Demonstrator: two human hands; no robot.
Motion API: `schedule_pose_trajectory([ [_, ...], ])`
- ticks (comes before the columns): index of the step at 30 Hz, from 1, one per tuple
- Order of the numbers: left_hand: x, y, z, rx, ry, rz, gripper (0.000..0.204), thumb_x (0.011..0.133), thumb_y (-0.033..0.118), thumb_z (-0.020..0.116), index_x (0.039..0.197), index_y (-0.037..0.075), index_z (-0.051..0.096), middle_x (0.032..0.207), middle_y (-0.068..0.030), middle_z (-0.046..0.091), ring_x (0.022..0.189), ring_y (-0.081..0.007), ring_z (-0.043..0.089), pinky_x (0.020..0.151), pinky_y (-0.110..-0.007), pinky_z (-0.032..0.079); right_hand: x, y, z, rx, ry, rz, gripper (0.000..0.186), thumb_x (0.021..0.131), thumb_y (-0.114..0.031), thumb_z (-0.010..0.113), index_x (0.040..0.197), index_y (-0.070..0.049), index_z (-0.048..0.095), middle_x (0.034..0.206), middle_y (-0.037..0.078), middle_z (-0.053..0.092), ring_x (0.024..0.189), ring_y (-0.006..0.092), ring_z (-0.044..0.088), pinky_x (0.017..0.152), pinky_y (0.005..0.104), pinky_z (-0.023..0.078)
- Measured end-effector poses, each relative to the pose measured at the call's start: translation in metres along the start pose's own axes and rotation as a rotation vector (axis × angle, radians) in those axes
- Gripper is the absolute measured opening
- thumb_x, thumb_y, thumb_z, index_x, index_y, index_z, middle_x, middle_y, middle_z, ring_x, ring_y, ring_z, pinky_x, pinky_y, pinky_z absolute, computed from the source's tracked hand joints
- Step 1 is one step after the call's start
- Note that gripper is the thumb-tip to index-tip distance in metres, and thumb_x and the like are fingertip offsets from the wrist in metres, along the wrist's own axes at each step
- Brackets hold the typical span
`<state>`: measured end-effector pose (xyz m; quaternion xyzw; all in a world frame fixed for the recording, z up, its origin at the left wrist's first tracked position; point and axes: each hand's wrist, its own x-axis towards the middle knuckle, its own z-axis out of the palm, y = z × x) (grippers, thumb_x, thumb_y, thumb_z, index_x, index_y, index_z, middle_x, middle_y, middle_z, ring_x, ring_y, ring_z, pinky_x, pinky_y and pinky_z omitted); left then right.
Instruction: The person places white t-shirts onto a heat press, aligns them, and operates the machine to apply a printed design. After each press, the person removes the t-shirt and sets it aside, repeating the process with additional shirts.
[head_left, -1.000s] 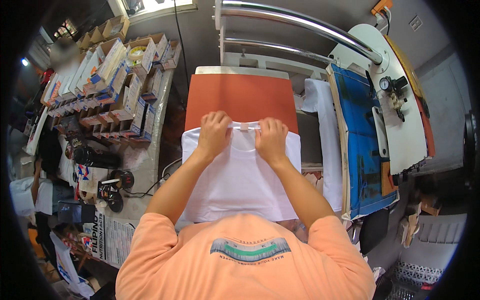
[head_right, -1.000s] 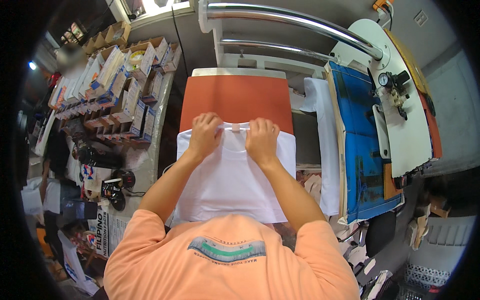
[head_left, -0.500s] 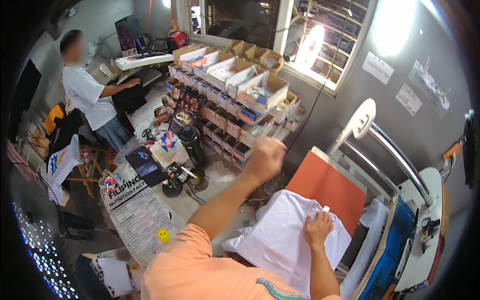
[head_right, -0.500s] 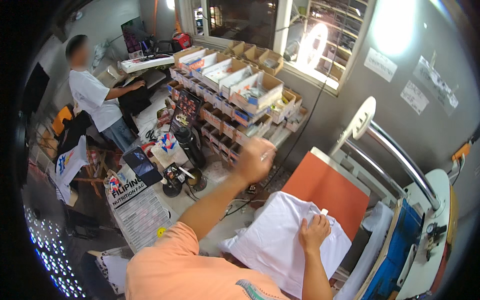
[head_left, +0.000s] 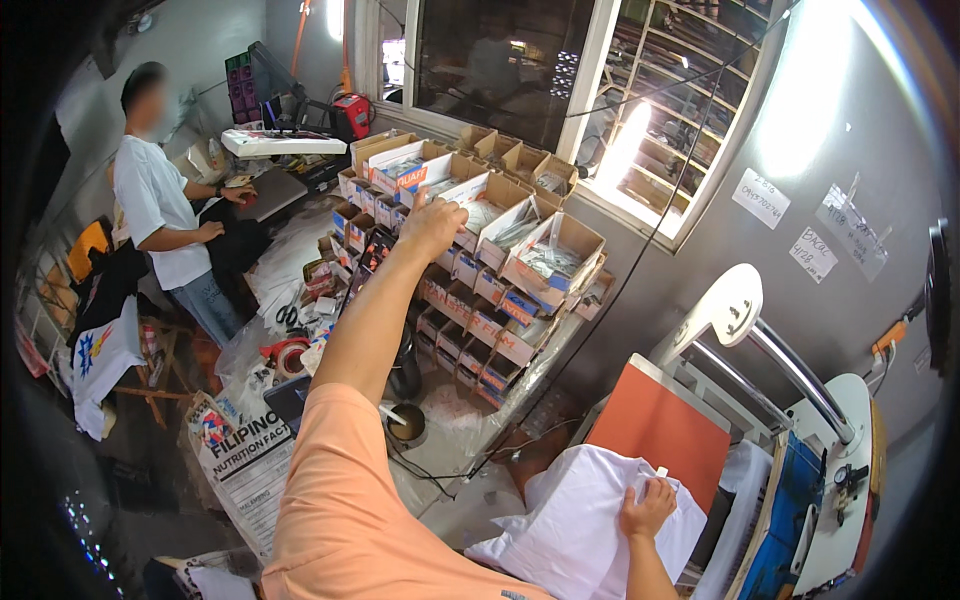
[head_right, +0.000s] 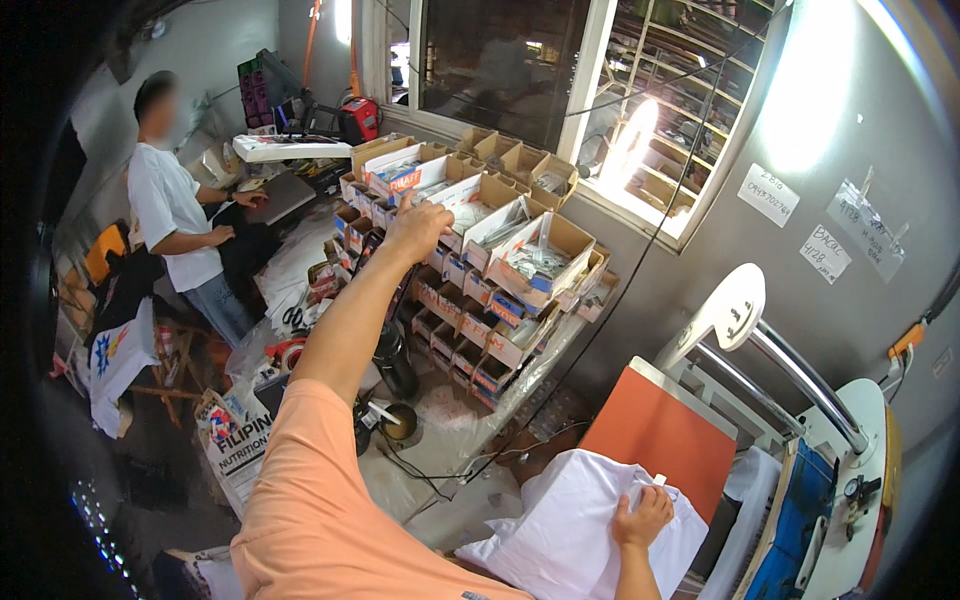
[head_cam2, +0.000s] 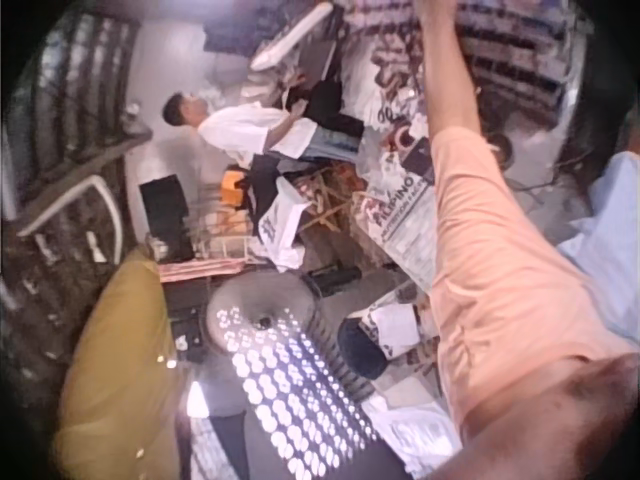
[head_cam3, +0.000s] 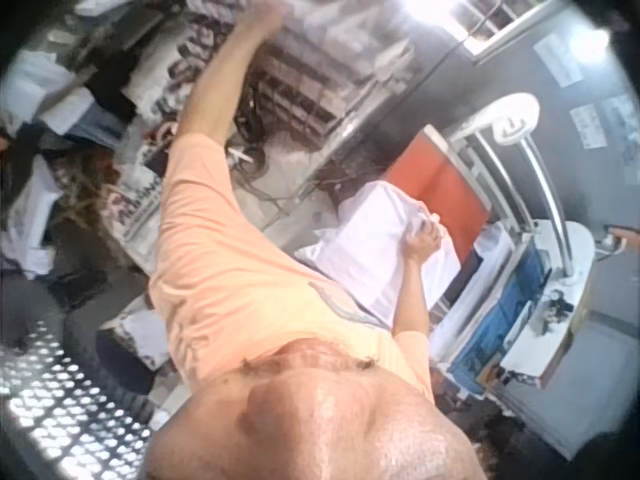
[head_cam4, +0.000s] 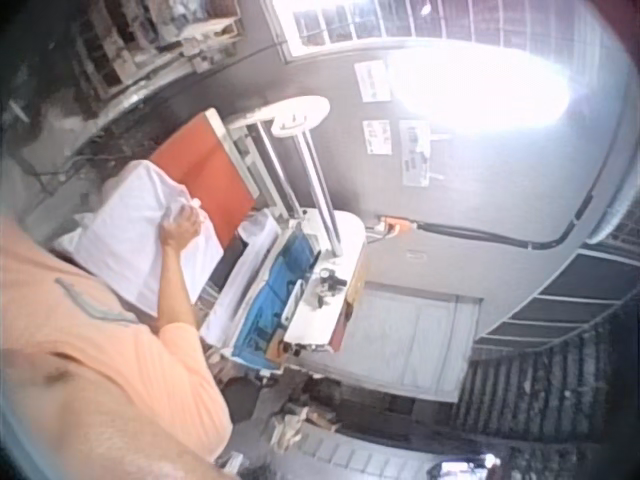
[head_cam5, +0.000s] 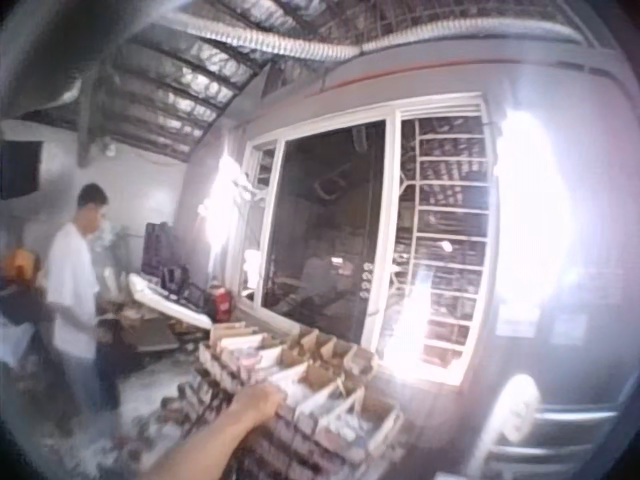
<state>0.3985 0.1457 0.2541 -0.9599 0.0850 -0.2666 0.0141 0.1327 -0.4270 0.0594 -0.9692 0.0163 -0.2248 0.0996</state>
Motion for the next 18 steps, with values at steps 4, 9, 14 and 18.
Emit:
schedule_pose_trajectory([
  [4, 0.001, 0.011, -0.016, 0.053, -0.052, 0.054, 0.012, 0.092, 0.021, 0.056, 0.09, 0.016, 0.067, 0.096, -0.0018, 0.069, 0.101, -0.0202, 0.064, 0.108, -0.052, 0.026, 0.002, -0.006, -0.002, -0.001, -0.008, 0.006, 0.039, 0.073, -0.025, 0.071, 0.103, -0.005, 0.055, 0.117, 0.016, 0.054, 0.117, 0.036, 0.046, 0.102, 0.0489, 0.032],
  [9, 0.034, 0.026, -0.058, -0.164, -0.482, -0.19, 0.019, 0.086, 0.024, 0.068, 0.105, 0.018, 0.072, 0.11, -0.0066, 0.071, 0.107, -0.022, 0.064, 0.105, -0.052, 0.029, 0.002, -0.002, -0.002, -0.017, -0.016, 0.04, 0.04, 0.071, -0.027, 0.07, 0.102, -0.006, 0.055, 0.117, 0.015, 0.054, 0.117, 0.0359, 0.045, 0.102, 0.0495, 0.031],
  [14, 0.082, 0.008, -0.04, -0.275, -0.301, -0.193, 0.028, 0.076, 0.013, 0.075, 0.103, 0.019, 0.074, 0.101, -0.0074, 0.073, 0.103, -0.0219, 0.066, 0.097, -0.046, 0.04, 0.003, -0.003, 0.0, -0.016, -0.02, 0.017, 0.041, 0.071, -0.027, 0.07, 0.103, -0.006, 0.055, 0.117, 0.014, 0.054, 0.117, 0.0358, 0.045, 0.102, 0.0498, 0.03],
  [18, 0.093, 0.025, -0.002, 0.062, -0.316, 0.138, 0.034, 0.071, 0.004, 0.072, 0.098, 0.024, 0.075, 0.1, -0.0049, 0.072, 0.106, -0.0201, 0.064, 0.096, -0.044, 0.038, 0.005, -0.005, -0.001, -0.027, -0.011, 0.015, 0.04, 0.072, -0.027, 0.069, 0.103, -0.006, 0.055, 0.117, 0.016, 0.054, 0.116, 0.0372, 0.047, 0.102, 0.05, 0.032],
])
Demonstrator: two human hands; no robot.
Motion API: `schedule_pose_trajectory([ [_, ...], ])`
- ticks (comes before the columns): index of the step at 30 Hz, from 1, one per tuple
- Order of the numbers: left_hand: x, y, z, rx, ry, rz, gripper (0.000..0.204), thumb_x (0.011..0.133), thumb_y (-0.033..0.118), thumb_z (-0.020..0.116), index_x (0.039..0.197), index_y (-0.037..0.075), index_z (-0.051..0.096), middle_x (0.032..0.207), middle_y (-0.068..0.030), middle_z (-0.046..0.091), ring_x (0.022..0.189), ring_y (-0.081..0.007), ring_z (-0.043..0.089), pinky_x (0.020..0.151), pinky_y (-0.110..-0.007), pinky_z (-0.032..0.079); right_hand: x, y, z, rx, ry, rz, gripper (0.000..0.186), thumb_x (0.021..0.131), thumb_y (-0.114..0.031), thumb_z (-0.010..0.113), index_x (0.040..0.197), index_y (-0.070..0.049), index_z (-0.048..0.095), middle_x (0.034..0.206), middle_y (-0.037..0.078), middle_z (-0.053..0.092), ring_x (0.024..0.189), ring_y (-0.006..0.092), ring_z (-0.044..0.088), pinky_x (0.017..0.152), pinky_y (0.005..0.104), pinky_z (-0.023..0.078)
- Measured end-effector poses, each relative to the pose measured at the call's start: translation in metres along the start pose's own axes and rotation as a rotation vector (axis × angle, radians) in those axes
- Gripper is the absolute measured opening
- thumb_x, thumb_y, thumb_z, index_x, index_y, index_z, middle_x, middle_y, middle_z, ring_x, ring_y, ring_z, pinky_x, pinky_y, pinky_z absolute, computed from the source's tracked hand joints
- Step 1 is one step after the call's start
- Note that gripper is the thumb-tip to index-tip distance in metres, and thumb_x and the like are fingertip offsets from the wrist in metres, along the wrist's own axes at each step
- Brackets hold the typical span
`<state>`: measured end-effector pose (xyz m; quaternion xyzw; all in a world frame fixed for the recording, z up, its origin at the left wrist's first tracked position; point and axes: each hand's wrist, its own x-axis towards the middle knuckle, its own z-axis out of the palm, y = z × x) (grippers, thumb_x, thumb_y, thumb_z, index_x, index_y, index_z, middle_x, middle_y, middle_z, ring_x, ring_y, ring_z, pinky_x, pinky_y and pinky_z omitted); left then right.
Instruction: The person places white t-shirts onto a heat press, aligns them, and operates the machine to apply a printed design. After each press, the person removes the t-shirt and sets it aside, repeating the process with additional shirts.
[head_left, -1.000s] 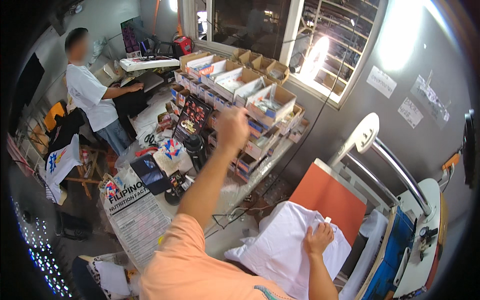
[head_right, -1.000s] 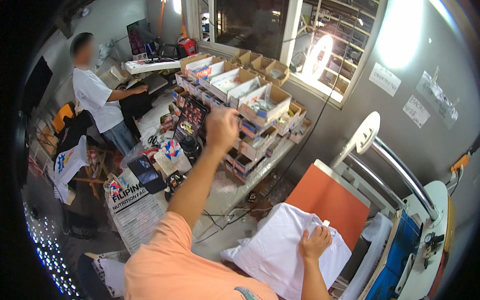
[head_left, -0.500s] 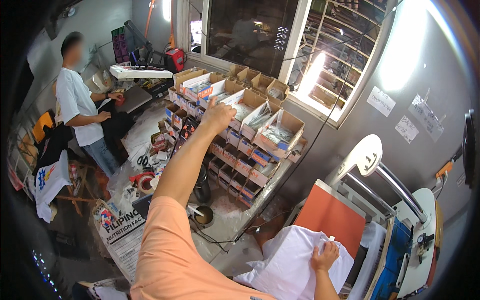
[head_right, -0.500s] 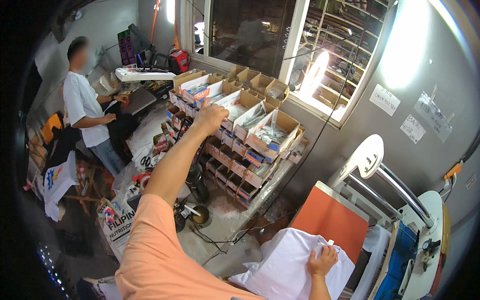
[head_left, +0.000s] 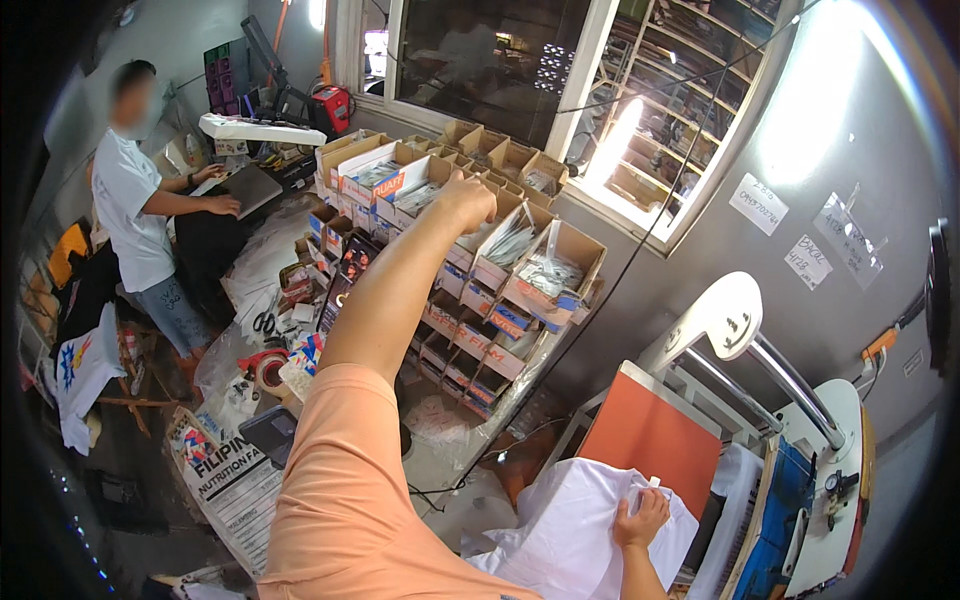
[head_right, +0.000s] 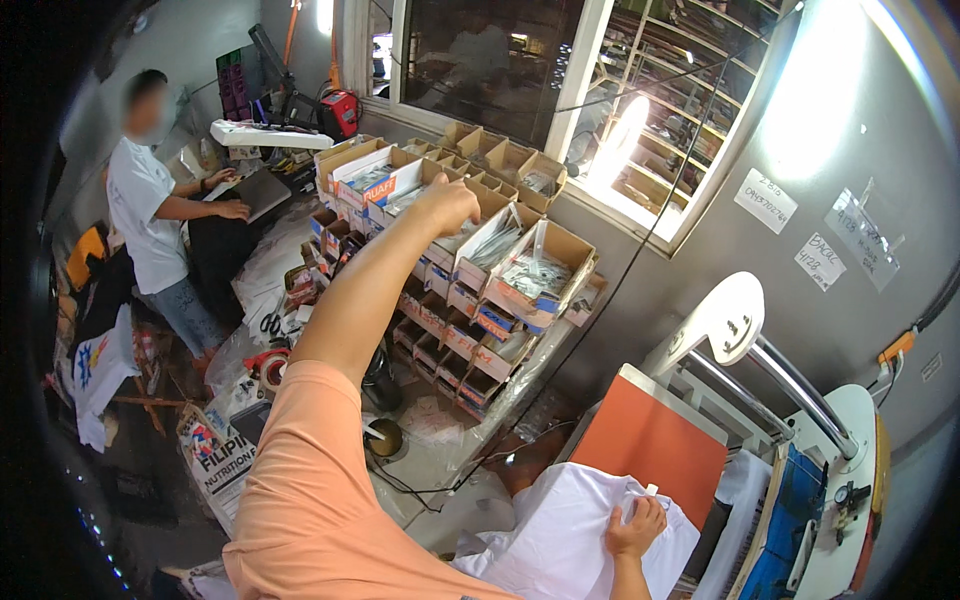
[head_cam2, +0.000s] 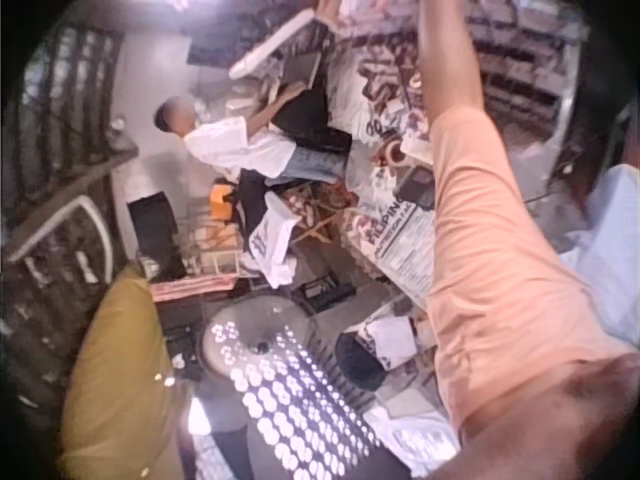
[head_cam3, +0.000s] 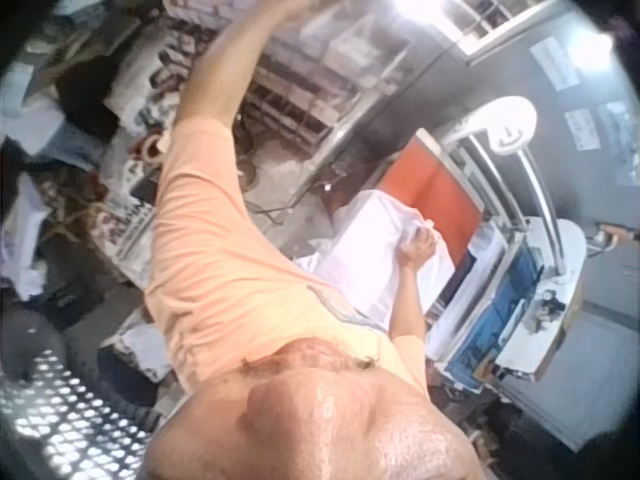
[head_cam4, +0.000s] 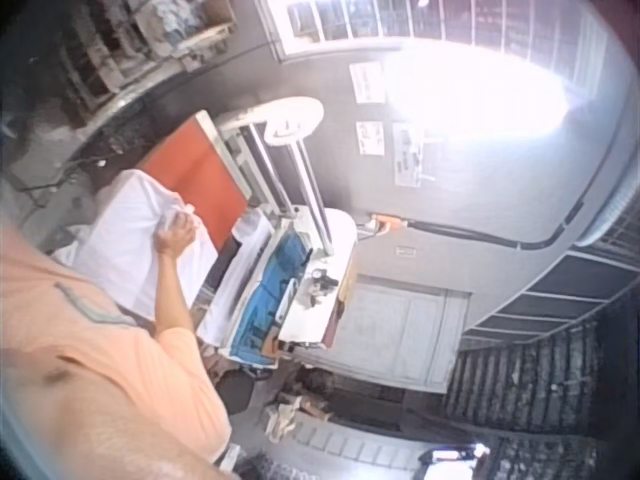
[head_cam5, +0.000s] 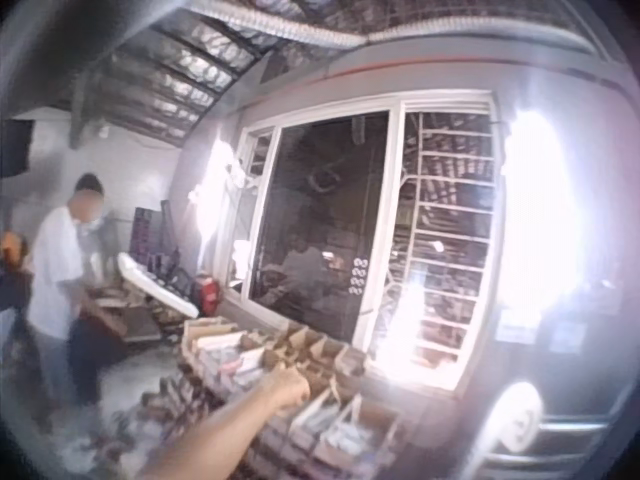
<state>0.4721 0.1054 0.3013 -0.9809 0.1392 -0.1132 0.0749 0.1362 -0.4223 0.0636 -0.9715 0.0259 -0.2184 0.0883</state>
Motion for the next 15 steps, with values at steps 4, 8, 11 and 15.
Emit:
schedule_pose_trajectory([
  [4, 0.013, 0.003, 0.015, 0.089, -0.04, 0.027, 0.022, 0.075, 0.009, 0.069, 0.088, 0.024, 0.077, 0.093, -0.005, 0.073, 0.098, -0.0218, 0.067, 0.088, -0.043, 0.042, 0.0, 0.001, -0.001, 0.028, -0.009, 0.002, 0.04, 0.072, -0.027, 0.069, 0.104, -0.007, 0.056, 0.118, 0.015, 0.055, 0.116, 0.0367, 0.047, 0.103, 0.0497, 0.031],
  [8, 0.01, -0.004, 0.016, -0.114, 0.105, 0.042, 0.013, 0.079, 0.015, 0.067, 0.088, 0.016, 0.077, 0.092, -0.0095, 0.073, 0.092, -0.0263, 0.069, 0.082, -0.041, 0.049, 0.0, 0.001, -0.003, 0.029, 0.001, -0.001, 0.04, 0.072, -0.027, 0.07, 0.103, -0.007, 0.056, 0.117, 0.015, 0.055, 0.116, 0.0356, 0.047, 0.102, 0.0488, 0.032],
  [11, 0.005, -0.014, 0.011, -0.505, 0.236, -0.098, 0.015, 0.079, 0.016, 0.072, 0.091, 0.008, 0.076, 0.089, -0.0152, 0.073, 0.081, -0.026, 0.07, 0.074, -0.035, 0.053, 0.001, 0.0, -0.005, 0.035, -0.005, -0.009, 0.04, 0.072, -0.026, 0.071, 0.103, -0.007, 0.056, 0.117, 0.014, 0.055, 0.115, 0.0349, 0.047, 0.1, 0.0482, 0.033],
  [15, -0.005, -0.028, 0.006, -0.749, 0.365, -0.278, 0.017, 0.079, 0.016, 0.075, 0.093, 0.006, 0.076, 0.081, -0.0137, 0.073, 0.071, -0.0192, 0.069, 0.068, -0.033, 0.052, 0.0, 0.001, -0.002, 0.036, 0.022, -0.029, 0.039, 0.072, -0.026, 0.071, 0.103, -0.007, 0.056, 0.117, 0.013, 0.055, 0.115, 0.0344, 0.047, 0.1, 0.0478, 0.032],
])
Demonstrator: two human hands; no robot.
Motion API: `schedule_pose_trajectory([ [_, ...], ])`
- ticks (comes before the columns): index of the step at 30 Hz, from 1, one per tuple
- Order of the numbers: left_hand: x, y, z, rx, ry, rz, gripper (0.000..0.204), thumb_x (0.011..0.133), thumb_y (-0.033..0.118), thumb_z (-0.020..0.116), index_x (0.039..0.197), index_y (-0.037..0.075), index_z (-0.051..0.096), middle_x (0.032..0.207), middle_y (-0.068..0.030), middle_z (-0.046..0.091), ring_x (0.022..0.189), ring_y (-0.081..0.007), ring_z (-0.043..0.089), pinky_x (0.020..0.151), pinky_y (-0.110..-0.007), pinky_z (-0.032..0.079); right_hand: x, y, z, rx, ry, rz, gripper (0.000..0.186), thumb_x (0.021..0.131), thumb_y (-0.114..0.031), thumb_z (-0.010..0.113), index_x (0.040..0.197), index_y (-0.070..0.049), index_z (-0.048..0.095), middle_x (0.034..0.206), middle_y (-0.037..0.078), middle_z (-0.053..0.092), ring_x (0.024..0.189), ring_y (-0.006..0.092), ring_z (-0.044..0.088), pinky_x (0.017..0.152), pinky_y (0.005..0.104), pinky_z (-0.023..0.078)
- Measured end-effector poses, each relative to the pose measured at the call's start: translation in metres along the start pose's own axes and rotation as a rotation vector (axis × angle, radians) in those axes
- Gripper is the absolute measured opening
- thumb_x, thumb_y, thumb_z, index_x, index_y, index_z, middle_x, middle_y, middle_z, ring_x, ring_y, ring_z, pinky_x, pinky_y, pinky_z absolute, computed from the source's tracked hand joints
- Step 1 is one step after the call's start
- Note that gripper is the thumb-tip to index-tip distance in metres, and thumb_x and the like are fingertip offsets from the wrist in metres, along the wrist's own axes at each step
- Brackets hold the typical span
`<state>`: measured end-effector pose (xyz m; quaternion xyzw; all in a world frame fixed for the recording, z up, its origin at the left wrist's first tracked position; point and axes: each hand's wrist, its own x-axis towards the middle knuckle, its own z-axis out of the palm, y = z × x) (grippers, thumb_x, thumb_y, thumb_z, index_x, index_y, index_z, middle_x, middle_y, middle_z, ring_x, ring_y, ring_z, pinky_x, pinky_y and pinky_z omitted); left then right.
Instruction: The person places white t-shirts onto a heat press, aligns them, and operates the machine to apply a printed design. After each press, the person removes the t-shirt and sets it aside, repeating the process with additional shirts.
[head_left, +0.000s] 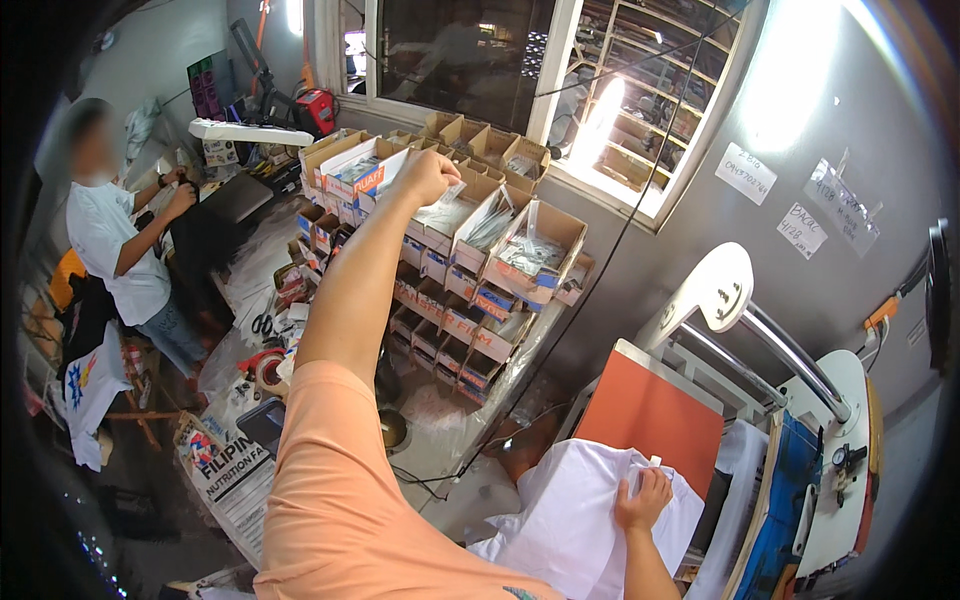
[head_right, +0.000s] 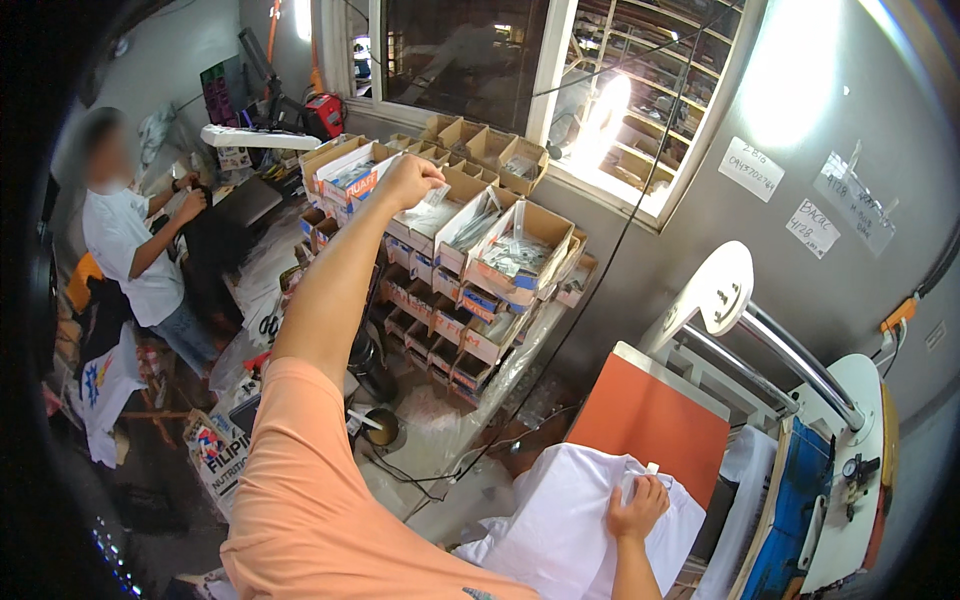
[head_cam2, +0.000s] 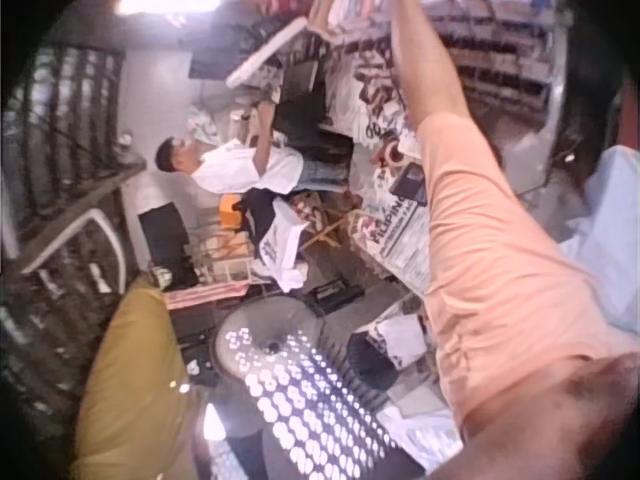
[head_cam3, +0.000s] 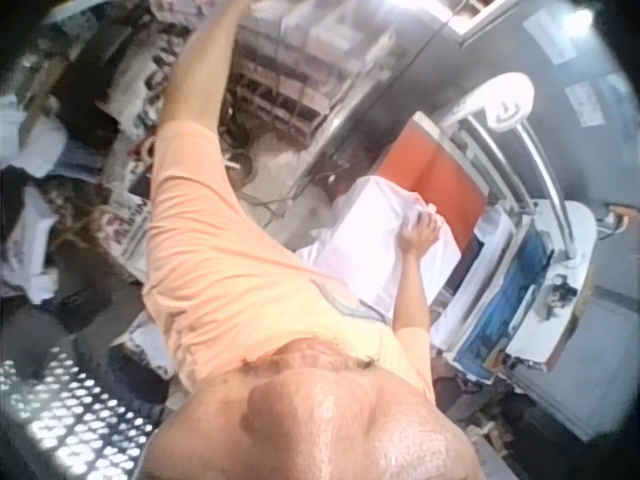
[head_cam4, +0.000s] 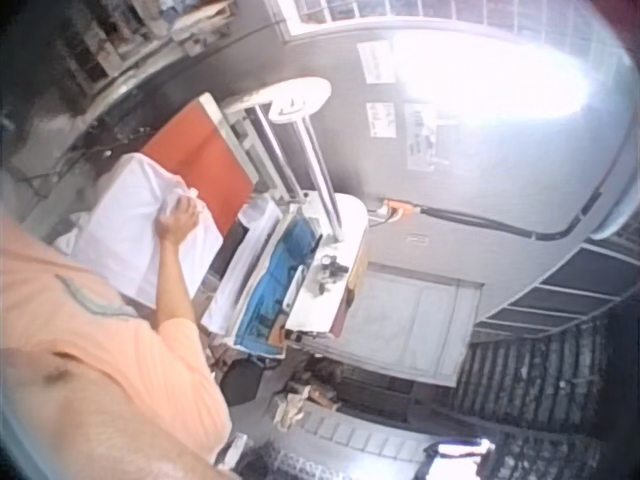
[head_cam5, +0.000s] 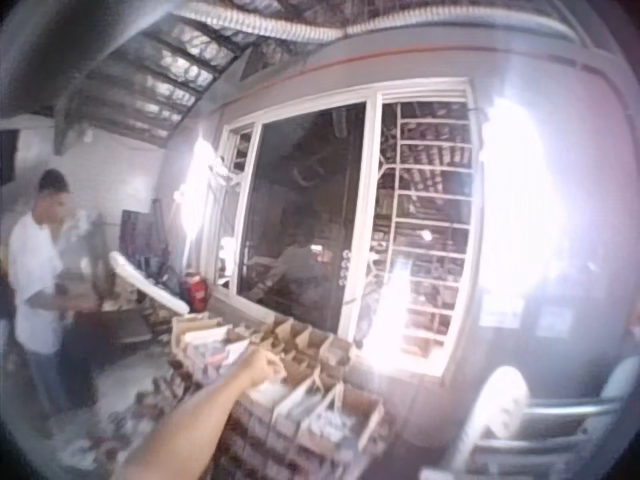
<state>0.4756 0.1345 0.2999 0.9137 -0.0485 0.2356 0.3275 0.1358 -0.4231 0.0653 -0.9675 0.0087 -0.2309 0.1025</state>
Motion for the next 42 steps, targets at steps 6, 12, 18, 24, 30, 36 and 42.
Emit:
schedule_pose_trajectory([
  [6, -0.016, 0.018, -0.019, -0.023, 0.155, -0.07, 0.013, 0.085, 0.017, 0.07, 0.089, 0.006, 0.074, 0.087, -0.0135, 0.072, 0.078, -0.0247, 0.07, 0.074, -0.035, 0.054, -0.002, 0.003, -0.002, 0.028, 0.019, 0.004, 0.038, 0.072, -0.026, 0.071, 0.1, -0.007, 0.057, 0.115, 0.013, 0.055, 0.115, 0.0341, 0.048, 0.1, 0.0483, 0.032],
  [12, -0.047, 0.059, 0.001, -0.328, 0.217, -0.056, 0.018, 0.087, 0.015, 0.068, 0.099, 0.002, 0.071, 0.085, -0.0116, 0.073, 0.075, -0.0202, 0.07, 0.071, -0.032, 0.054, -0.003, 0.01, 0.002, -0.01, 0.014, -0.005, 0.041, 0.074, -0.031, 0.07, 0.105, -0.007, 0.058, 0.119, 0.014, 0.055, 0.117, 0.0337, 0.047, 0.1, 0.0479, 0.033],
  [18, -0.124, 0.102, -0.002, -0.387, 0.254, -0.195, 0.018, 0.088, 0.016, 0.068, 0.097, 0.001, 0.071, 0.082, -0.0107, 0.072, 0.068, -0.0145, 0.068, 0.062, -0.029, 0.054, -0.009, 0.026, 0.006, -0.012, 0.001, 0.023, 0.039, 0.076, -0.035, 0.069, 0.103, -0.009, 0.06, 0.114, 0.011, 0.058, 0.113, 0.0313, 0.05, 0.098, 0.0467, 0.036],
  [24, -0.26, 0.055, 0.058, -0.22, -0.123, -0.395, 0.018, 0.088, 0.014, 0.065, 0.094, -0.002, 0.068, 0.071, -0.0109, 0.067, 0.053, -0.0168, 0.064, 0.052, -0.031, 0.052, -0.008, 0.009, 0.005, 0.054, 0.028, -0.006, 0.039, 0.079, -0.035, 0.069, 0.104, -0.007, 0.061, 0.119, 0.012, 0.057, 0.115, 0.0317, 0.048, 0.1, 0.0466, 0.034],
  [30, -0.151, 0.074, -0.023, 0.099, 0.517, -0.062, 0.02, 0.092, 0.021, 0.058, 0.095, 0.003, 0.066, 0.086, -0.0198, 0.069, 0.088, -0.0374, 0.067, 0.073, -0.045, 0.051, -0.008, 0.021, 0.004, 0.032, 0.035, 0.015, 0.04, 0.077, -0.035, 0.07, 0.103, -0.007, 0.061, 0.118, 0.011, 0.057, 0.117, 0.0304, 0.048, 0.102, 0.0471, 0.032],
  [36, -0.037, 0.052, -0.029, 0.186, 0.354, -0.336, 0.019, 0.088, 0.028, 0.061, 0.096, 0.016, 0.072, 0.09, -0.0158, 0.071, 0.086, -0.0322, 0.069, 0.076, -0.044, 0.053, -0.009, 0.013, 0.0, 0.06, 0.011, 0.022, 0.04, 0.075, -0.034, 0.071, 0.104, -0.008, 0.061, 0.118, 0.01, 0.056, 0.117, 0.0303, 0.047, 0.103, 0.0466, 0.031],
  [42, -0.03, 0.021, -0.013, 0.114, 0.356, -0.33, 0.016, 0.083, 0.032, 0.07, 0.088, 0.019, 0.078, 0.079, -0.0082, 0.074, 0.069, -0.0192, 0.071, 0.074, -0.035, 0.055, -0.007, 0.011, 0.006, 0.054, 0.016, 0.012, 0.041, 0.074, -0.032, 0.071, 0.105, -0.008, 0.06, 0.119, 0.012, 0.055, 0.118, 0.0315, 0.047, 0.103, 0.0472, 0.032],
])
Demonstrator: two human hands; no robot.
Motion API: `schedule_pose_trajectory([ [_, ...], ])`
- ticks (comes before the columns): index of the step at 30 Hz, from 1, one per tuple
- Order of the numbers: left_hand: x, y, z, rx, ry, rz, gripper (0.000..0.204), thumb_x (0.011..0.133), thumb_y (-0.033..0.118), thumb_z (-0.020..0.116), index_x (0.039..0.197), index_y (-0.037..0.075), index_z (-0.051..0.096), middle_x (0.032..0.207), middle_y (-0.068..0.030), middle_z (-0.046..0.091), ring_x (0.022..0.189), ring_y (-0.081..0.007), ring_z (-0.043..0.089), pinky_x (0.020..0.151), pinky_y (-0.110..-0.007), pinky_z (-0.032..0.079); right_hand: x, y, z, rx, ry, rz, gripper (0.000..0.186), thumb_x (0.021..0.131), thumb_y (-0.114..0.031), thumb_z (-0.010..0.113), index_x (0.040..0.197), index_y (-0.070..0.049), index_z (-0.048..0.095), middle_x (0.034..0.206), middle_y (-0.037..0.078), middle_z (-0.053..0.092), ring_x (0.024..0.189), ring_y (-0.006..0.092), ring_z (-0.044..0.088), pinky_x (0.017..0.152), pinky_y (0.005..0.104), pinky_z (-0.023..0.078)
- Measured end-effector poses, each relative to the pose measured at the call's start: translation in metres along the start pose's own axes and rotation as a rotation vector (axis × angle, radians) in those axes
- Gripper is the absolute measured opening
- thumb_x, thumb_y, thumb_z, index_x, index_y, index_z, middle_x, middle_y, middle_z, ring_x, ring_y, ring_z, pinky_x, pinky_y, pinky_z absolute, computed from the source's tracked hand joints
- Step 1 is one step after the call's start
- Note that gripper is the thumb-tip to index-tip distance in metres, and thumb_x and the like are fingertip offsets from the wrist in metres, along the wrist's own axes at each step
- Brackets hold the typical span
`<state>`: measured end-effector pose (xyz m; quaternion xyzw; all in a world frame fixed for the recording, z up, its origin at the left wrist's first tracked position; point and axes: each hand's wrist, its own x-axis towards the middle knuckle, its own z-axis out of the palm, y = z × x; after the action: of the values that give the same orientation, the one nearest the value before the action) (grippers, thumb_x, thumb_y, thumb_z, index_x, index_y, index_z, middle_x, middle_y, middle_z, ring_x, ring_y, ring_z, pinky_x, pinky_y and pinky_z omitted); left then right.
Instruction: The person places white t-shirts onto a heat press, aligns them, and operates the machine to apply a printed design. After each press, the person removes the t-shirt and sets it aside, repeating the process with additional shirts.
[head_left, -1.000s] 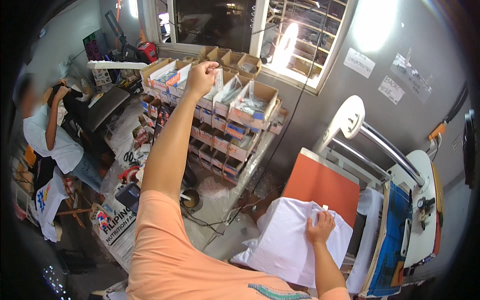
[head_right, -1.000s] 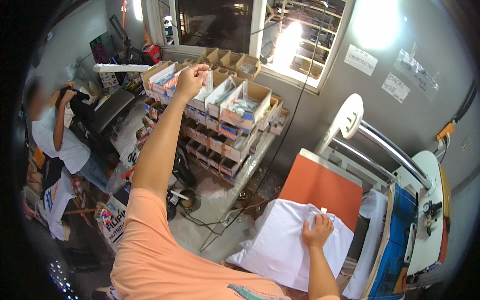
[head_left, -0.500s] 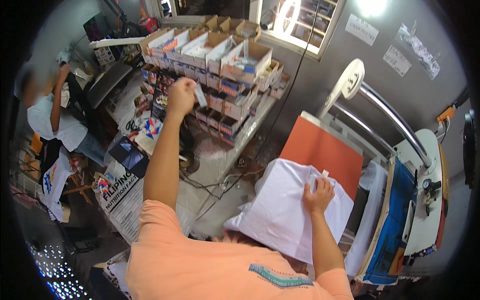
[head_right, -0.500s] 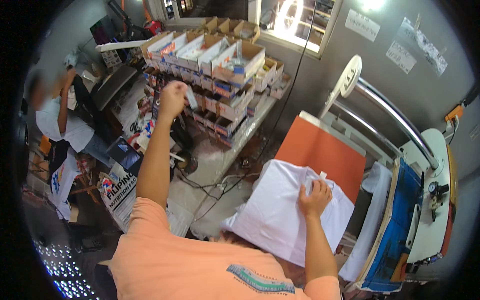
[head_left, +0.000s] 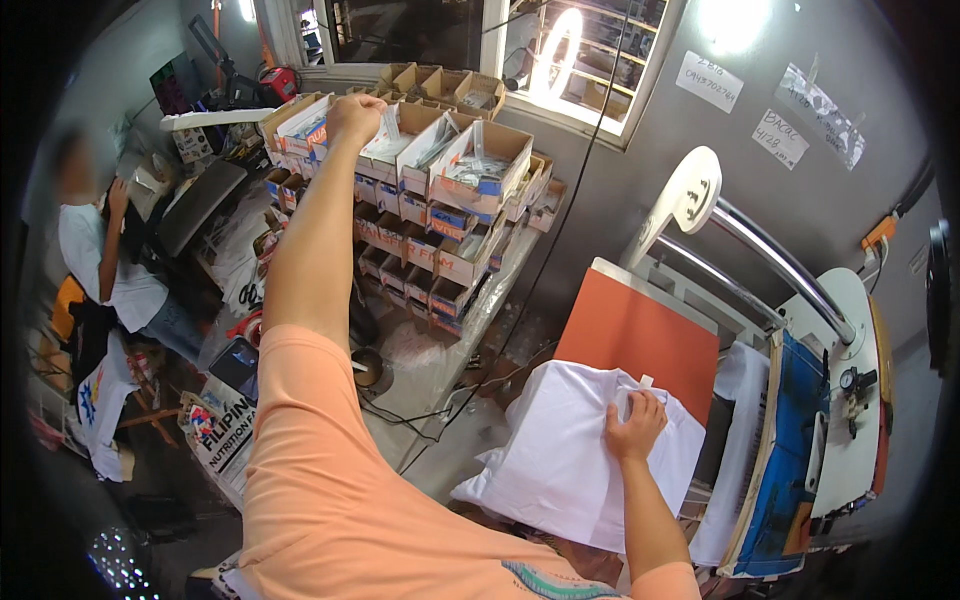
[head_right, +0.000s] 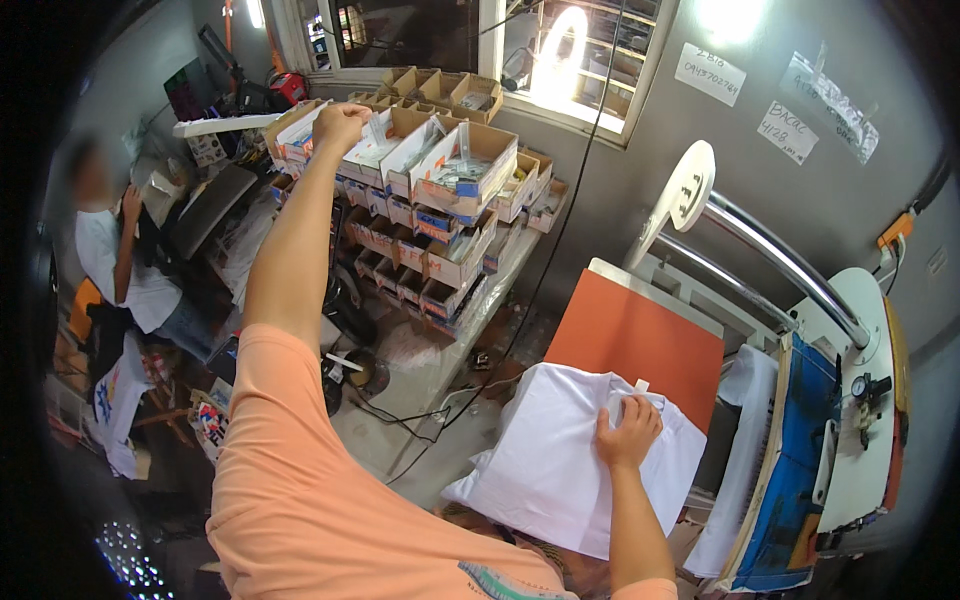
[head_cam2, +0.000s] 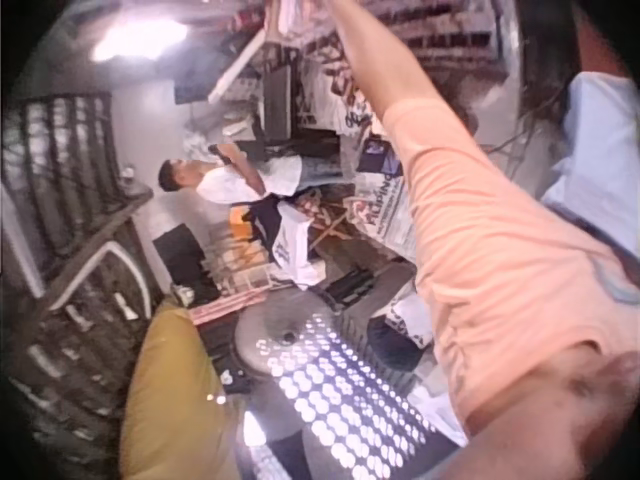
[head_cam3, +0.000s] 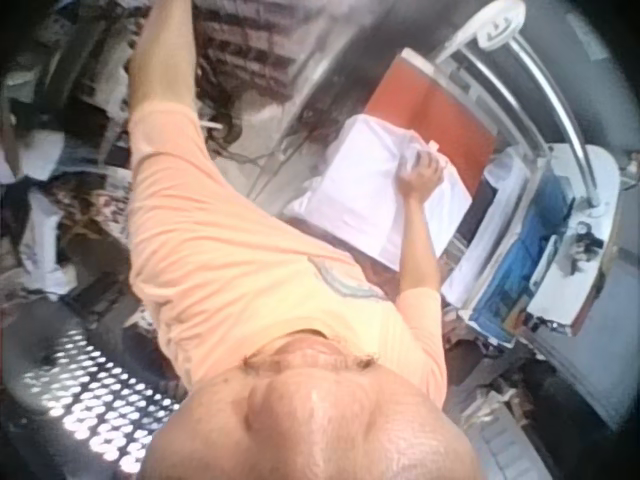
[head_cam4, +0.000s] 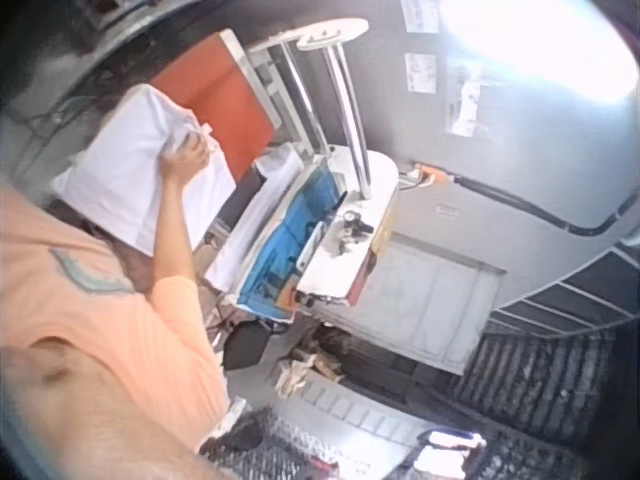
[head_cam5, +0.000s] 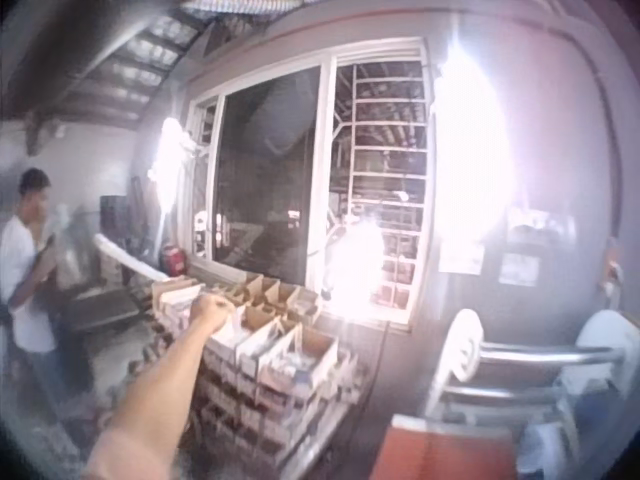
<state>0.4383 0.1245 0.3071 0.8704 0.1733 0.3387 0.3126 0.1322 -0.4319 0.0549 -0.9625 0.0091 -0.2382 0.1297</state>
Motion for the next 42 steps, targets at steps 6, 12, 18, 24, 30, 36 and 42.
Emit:
schedule_pose_trajectory([
  [6, -0.13, 0.072, -0.016, -1.043, -0.336, 0.049, 0.02, 0.097, 0.017, 0.059, 0.102, -0.001, 0.064, 0.079, -0.0087, 0.067, 0.079, -0.0179, 0.069, 0.07, -0.03, 0.055, -0.003, 0.023, -0.017, 0.196, 0.216, -0.031, 0.041, 0.077, -0.024, 0.071, 0.112, -0.007, 0.06, 0.125, 0.019, 0.053, 0.119, 0.0369, 0.047, 0.101, 0.051, 0.034],
  [12, -0.435, 0.093, 0.007, -0.804, -1.212, 0.054, 0.02, 0.082, -0.007, 0.07, 0.096, 0.001, 0.057, 0.082, -0.0077, 0.064, 0.074, -0.0137, 0.064, 0.067, -0.027, 0.054, -0.04, 0.009, -0.079, 1.001, -0.433, 0.408, 0.024, 0.092, -0.016, 0.065, 0.109, 0.0, 0.064, 0.096, 0.008, 0.067, 0.084, 0.0156, 0.065, 0.074, 0.0286, 0.052],
  [18, -0.491, 0.134, 0.053, -0.679, -1.6, 0.004, 0.025, 0.084, -0.001, 0.071, 0.096, 0.001, 0.049, 0.078, -0.0095, 0.066, 0.068, -0.0125, 0.063, 0.061, -0.027, 0.049, -0.053, 0.026, -0.098, 1.349, -0.574, 0.792, 0.029, 0.095, -0.021, 0.063, 0.113, 0.003, 0.062, 0.095, 0.008, 0.067, 0.078, 0.0118, 0.063, 0.067, 0.025, 0.052],
  [24, -0.513, 0.145, 0.081, -0.612, -1.396, 0.165, 0.018, 0.084, 0.001, 0.07, 0.097, 0.001, 0.058, 0.077, -0.0093, 0.066, 0.07, -0.0155, 0.064, 0.062, -0.03, 0.049, -0.038, 0.051, -0.088, 1.067, -0.555, 0.67, 0.021, 0.092, -0.019, 0.066, 0.095, 0.002, 0.068, 0.075, 0.004, 0.067, 0.065, 0.0106, 0.061, 0.058, 0.026, 0.049],
  [30, -0.525, 0.135, 0.119, -0.389, -0.78, 0.755, 0.021, 0.078, 0.004, 0.069, 0.099, 0.005, 0.068, 0.09, -0.0084, 0.062, 0.088, -0.0252, 0.06, 0.081, -0.04, 0.044, 0.016, 0.079, -0.049, 0.713, -0.394, 0.566, 0.021, 0.086, -0.018, 0.066, 0.087, 0.003, 0.069, 0.076, 0.012, 0.071, 0.069, 0.0199, 0.067, 0.064, 0.0341, 0.051],
  [36, -0.538, 0.14, 0.131, -0.307, -0.75, 0.779, 0.033, 0.08, 0.009, 0.069, 0.113, 0.009, 0.068, 0.101, -0.0067, 0.056, 0.093, -0.0239, 0.054, 0.088, -0.041, 0.035, 0.031, 0.076, -0.038, 0.48, -0.275, 0.416, 0.027, 0.084, -0.022, 0.069, 0.1, -0.001, 0.067, 0.097, 0.014, 0.067, 0.087, 0.0272, 0.065, 0.075, 0.0382, 0.05],
  [42, -0.543, 0.142, 0.132, -0.266, -0.719, 0.784, 0.04, 0.082, 0.017, 0.069, 0.121, 0.01, 0.064, 0.101, -0.0073, 0.054, 0.094, -0.0251, 0.049, 0.089, -0.042, 0.033, -0.022, 0.061, -0.049, 0.127, -0.155, 0.08, 0.043, 0.083, -0.03, 0.069, 0.119, -0.007, 0.064, 0.123, 0.015, 0.053, 0.12, 0.0345, 0.045, 0.097, 0.0496, 0.034],
])
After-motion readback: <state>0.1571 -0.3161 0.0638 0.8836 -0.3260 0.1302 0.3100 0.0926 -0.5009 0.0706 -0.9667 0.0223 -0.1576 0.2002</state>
